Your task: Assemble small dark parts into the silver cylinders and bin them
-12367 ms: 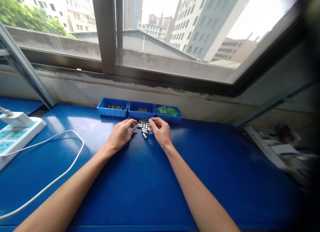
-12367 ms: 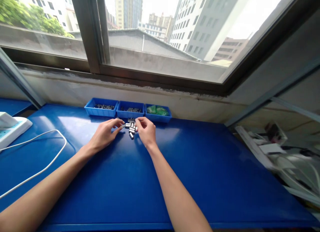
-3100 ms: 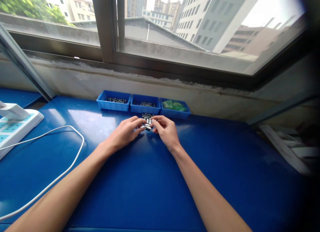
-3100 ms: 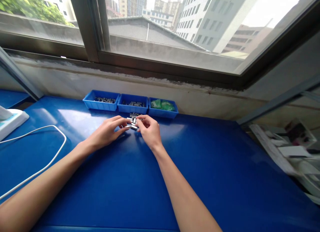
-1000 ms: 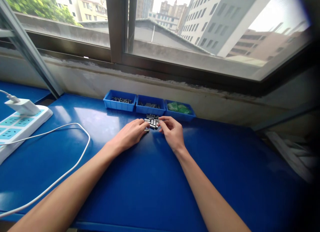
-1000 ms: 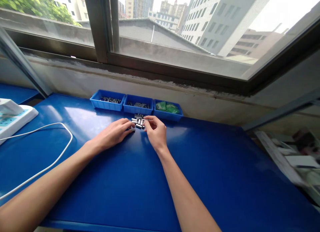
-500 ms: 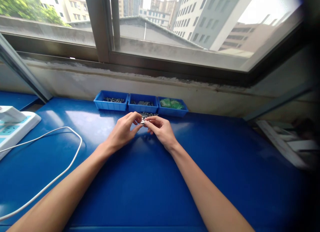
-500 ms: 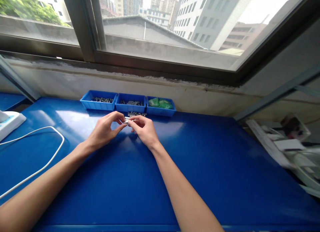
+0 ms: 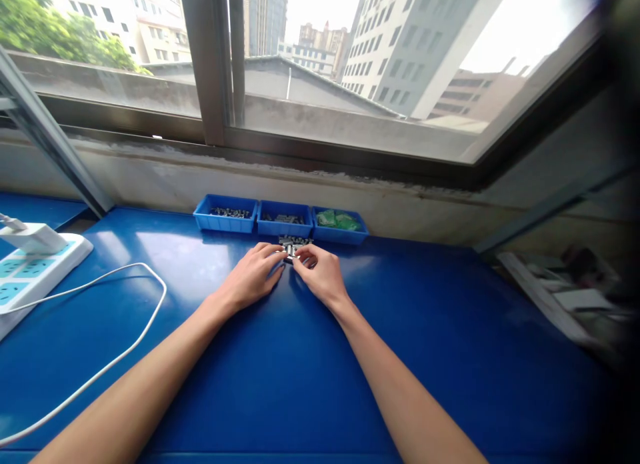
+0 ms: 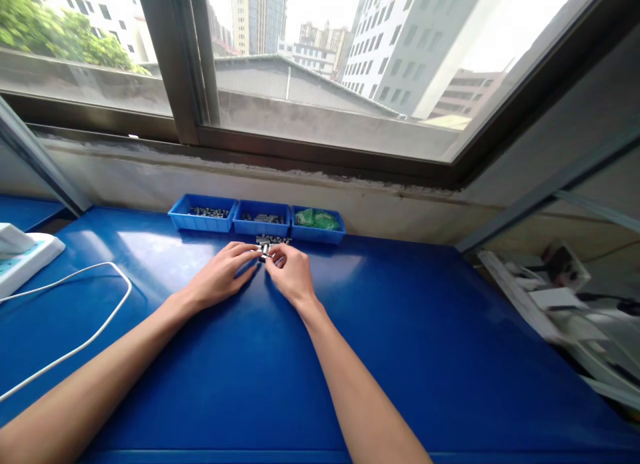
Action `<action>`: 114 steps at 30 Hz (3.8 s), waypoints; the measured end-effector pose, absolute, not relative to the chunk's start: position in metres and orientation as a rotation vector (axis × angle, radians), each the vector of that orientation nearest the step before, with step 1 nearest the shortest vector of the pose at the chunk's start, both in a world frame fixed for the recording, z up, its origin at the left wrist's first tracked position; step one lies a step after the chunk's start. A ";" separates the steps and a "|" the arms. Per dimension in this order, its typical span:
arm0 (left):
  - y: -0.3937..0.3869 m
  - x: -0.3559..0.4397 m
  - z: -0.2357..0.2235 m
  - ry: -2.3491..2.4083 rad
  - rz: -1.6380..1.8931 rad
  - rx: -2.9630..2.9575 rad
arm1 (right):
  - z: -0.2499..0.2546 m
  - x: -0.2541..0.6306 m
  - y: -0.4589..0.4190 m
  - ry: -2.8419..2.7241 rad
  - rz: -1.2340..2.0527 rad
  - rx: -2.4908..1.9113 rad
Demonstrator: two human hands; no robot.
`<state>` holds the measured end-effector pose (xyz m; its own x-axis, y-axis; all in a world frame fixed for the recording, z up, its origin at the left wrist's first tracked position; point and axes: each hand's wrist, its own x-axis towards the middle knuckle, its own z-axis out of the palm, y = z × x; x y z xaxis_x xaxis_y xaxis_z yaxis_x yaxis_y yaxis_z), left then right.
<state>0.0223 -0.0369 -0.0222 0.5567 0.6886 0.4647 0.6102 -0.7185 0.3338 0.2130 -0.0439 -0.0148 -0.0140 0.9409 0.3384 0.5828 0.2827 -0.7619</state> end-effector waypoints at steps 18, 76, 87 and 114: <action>-0.036 0.020 -0.024 1.023 0.881 2.700 | -0.013 0.218 -0.049 -2.052 0.249 -1.428; -0.047 0.027 -0.017 1.168 0.666 2.829 | 0.006 0.237 -0.045 -1.043 1.394 -1.099; -0.044 0.030 -0.012 1.163 0.717 2.838 | 0.019 0.214 0.023 -1.139 0.919 -1.192; -0.045 0.026 -0.004 1.137 1.351 2.451 | -0.004 0.209 -0.044 -1.371 1.239 -1.043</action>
